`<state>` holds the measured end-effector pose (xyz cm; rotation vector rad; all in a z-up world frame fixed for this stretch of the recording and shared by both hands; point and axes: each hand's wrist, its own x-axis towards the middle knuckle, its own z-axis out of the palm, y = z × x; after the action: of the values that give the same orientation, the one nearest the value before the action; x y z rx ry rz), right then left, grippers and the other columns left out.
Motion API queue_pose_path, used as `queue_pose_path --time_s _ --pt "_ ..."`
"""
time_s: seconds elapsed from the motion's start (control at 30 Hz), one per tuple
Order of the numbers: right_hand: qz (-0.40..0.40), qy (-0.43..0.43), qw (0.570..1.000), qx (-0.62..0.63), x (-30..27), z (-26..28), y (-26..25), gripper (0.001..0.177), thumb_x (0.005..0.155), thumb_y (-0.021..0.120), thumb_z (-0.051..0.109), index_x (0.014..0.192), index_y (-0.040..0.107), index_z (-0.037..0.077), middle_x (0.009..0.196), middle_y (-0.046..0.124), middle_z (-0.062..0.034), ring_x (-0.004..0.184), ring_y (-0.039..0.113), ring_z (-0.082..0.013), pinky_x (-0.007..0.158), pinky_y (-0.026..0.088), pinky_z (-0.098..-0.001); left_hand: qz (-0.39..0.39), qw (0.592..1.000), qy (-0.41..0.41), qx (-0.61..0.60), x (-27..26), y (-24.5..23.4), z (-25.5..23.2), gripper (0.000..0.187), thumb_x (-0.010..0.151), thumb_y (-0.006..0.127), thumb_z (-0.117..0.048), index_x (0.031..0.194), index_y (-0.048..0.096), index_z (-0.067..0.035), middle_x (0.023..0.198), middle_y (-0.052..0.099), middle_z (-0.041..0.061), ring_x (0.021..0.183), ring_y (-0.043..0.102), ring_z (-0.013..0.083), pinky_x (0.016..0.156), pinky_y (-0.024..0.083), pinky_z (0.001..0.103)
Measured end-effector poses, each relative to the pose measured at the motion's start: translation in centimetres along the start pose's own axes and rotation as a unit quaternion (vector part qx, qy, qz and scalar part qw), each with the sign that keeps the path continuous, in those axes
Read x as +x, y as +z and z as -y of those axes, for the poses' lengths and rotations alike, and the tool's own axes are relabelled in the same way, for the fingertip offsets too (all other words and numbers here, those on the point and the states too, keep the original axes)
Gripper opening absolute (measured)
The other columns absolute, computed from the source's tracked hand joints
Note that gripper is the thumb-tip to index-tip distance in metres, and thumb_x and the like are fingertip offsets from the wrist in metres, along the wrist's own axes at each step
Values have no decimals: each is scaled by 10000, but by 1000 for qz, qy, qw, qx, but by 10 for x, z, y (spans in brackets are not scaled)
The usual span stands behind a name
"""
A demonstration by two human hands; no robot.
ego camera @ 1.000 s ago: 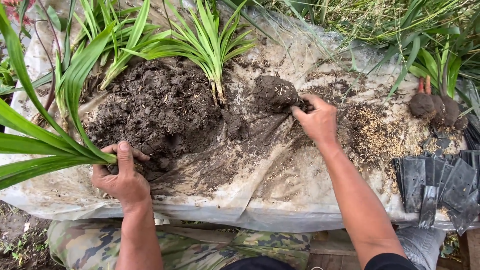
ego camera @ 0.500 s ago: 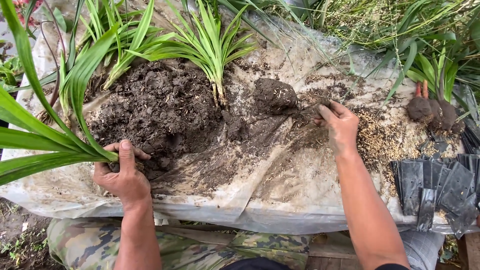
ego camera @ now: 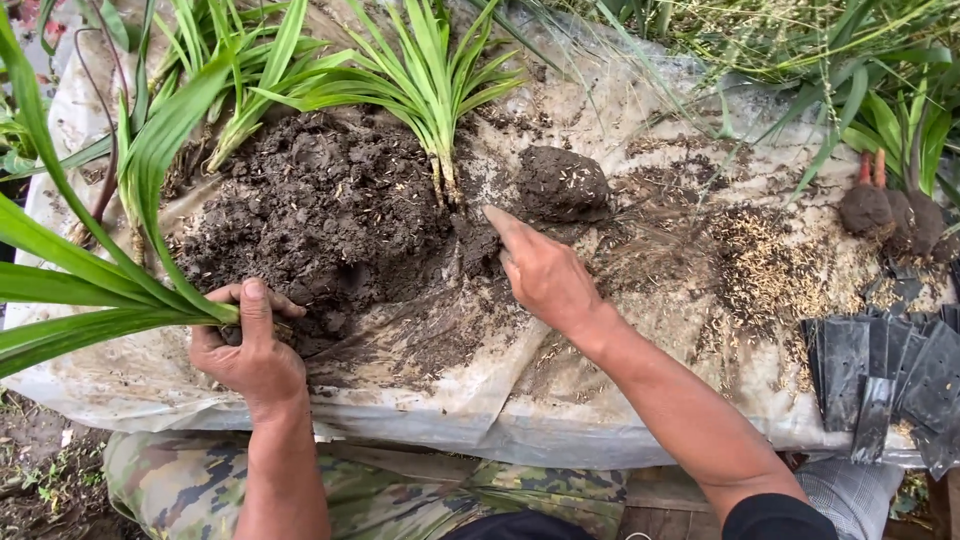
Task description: Wrapping the roots of small plants with mud to create root balls for transplanting.
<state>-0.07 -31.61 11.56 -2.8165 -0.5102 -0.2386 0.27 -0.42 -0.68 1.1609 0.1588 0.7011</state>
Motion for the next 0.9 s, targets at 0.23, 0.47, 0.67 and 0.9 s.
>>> queue_pose_path --time_s 0.23,0.47,0.67,0.9 --pt "-49 -59 990 -117 -21 -31 39 237 1137 681 194 1337 804 157 1230 832 -168 1080 829 -271 809 688 -289 10 999 -5 34 1 -2 -1 171 1177 691 107 1044 594 60 718 612 228 591 690 300 644 627 431" --pt "73 -51 982 -164 -10 -9 33 475 1102 710 358 1462 720 48 1366 750 -290 1242 768 -387 993 682 -458 -9 1000 -16 17 0 -5 8 158 1180 699 111 1070 592 71 718 588 248 578 682 318 653 632 442" --pt "117 -4 990 -82 6 -11 21 469 1091 736 352 1459 719 61 1370 745 -280 1298 731 -391 1092 617 -492 -7 1000 -15 12 1 -1 2 165 1176 701 99 1056 598 52 720 600 233 590 692 302 652 637 434" --pt "131 222 941 220 20 6 -42 479 1021 789 208 1457 708 27 1371 748 -302 1230 755 -436 1187 523 -597 11 1000 -15 0 1 0 -5 150 1160 699 77 1042 624 26 732 636 190 613 697 248 701 654 405"
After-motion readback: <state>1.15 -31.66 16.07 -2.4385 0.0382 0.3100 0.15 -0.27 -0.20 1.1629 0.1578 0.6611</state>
